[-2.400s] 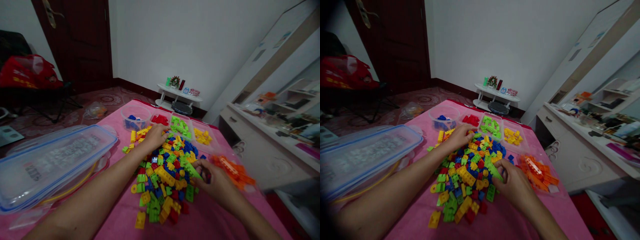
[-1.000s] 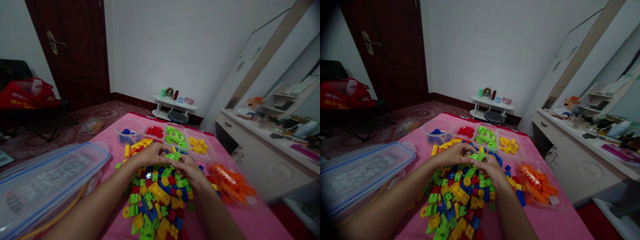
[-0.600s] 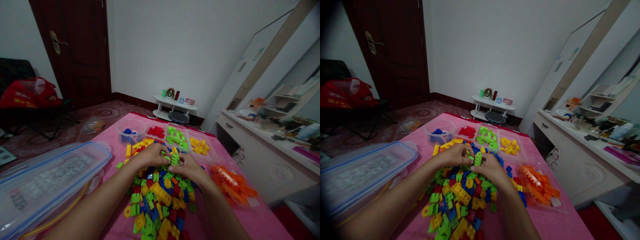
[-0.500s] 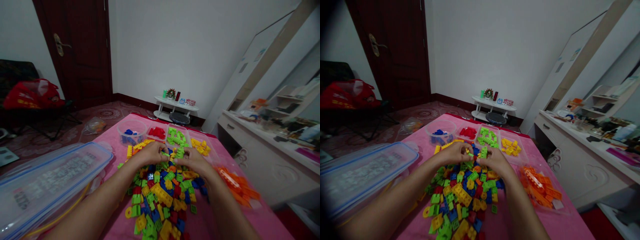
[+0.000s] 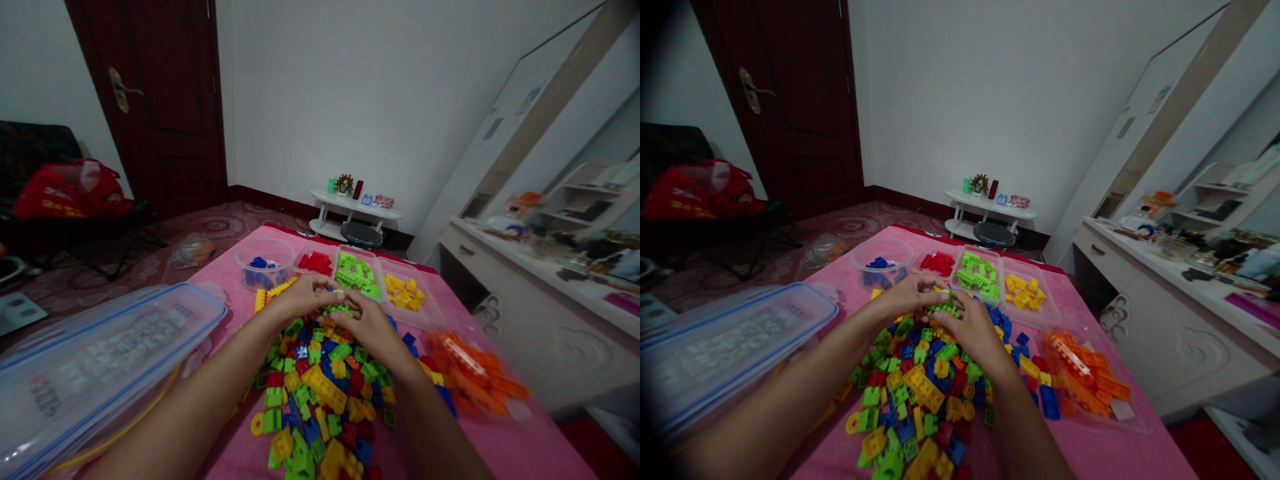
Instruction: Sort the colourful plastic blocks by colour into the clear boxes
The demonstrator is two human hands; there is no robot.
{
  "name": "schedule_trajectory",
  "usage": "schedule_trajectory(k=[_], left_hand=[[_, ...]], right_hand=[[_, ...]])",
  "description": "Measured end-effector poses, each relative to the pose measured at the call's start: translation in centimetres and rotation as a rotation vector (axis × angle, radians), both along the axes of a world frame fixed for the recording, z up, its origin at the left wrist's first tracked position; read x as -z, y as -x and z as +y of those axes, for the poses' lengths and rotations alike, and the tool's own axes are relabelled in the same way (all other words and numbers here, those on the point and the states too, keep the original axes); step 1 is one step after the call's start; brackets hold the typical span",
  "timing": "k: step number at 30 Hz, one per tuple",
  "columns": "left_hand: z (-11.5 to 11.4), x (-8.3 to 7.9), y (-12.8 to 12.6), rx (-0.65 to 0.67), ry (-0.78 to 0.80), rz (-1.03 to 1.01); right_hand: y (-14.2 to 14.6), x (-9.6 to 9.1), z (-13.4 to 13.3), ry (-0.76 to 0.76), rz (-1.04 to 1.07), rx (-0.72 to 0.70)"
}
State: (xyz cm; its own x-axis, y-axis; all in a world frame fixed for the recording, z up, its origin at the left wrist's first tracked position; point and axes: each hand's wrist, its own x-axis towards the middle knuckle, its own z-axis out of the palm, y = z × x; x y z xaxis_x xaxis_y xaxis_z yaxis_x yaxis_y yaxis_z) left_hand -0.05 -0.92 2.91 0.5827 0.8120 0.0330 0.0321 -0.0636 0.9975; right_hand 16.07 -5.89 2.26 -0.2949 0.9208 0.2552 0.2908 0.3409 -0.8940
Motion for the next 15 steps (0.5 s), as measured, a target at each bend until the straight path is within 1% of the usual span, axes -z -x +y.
schedule_trajectory(k=[2, 4, 7, 9, 11, 13, 14, 15], left_hand=[[0.1, 0.2, 0.0, 0.019, -0.035, 0.025], [0.3, 0.5, 0.2, -0.003, -0.107, 0.094], [0.6, 0.6, 0.6, -0.121, -0.268, 0.239], [0.8, 0.6, 0.9, -0.180, -0.368, 0.324], [0.9, 0.7, 0.9, -0.204, -0.435, 0.390], [1.1, 1.1, 0.7, -0.202, -0.476, 0.437], [1.2, 1.4, 0.6, -0.192, -0.490, 0.455], [1.2, 1.7, 0.5, -0.180, -0.505, 0.473]], right_hand=[[-0.1, 0.1, 0.0, 0.009, -0.052, 0.054], [-0.6, 0.2, 0.3, 0.062, -0.122, 0.121], [-2.2, 0.0, 1.7, 0.154, -0.221, 0.278], [-3.5, -0.5, 3.2, 0.145, -0.266, 0.388], [-5.0, -1.2, 4.6, 0.031, -0.275, 0.511], [-6.0, -1.7, 5.5, -0.142, -0.279, 0.637], [-6.3, -1.9, 5.6, -0.216, -0.290, 0.678], [-6.4, -1.9, 5.5, -0.264, -0.310, 0.689]])
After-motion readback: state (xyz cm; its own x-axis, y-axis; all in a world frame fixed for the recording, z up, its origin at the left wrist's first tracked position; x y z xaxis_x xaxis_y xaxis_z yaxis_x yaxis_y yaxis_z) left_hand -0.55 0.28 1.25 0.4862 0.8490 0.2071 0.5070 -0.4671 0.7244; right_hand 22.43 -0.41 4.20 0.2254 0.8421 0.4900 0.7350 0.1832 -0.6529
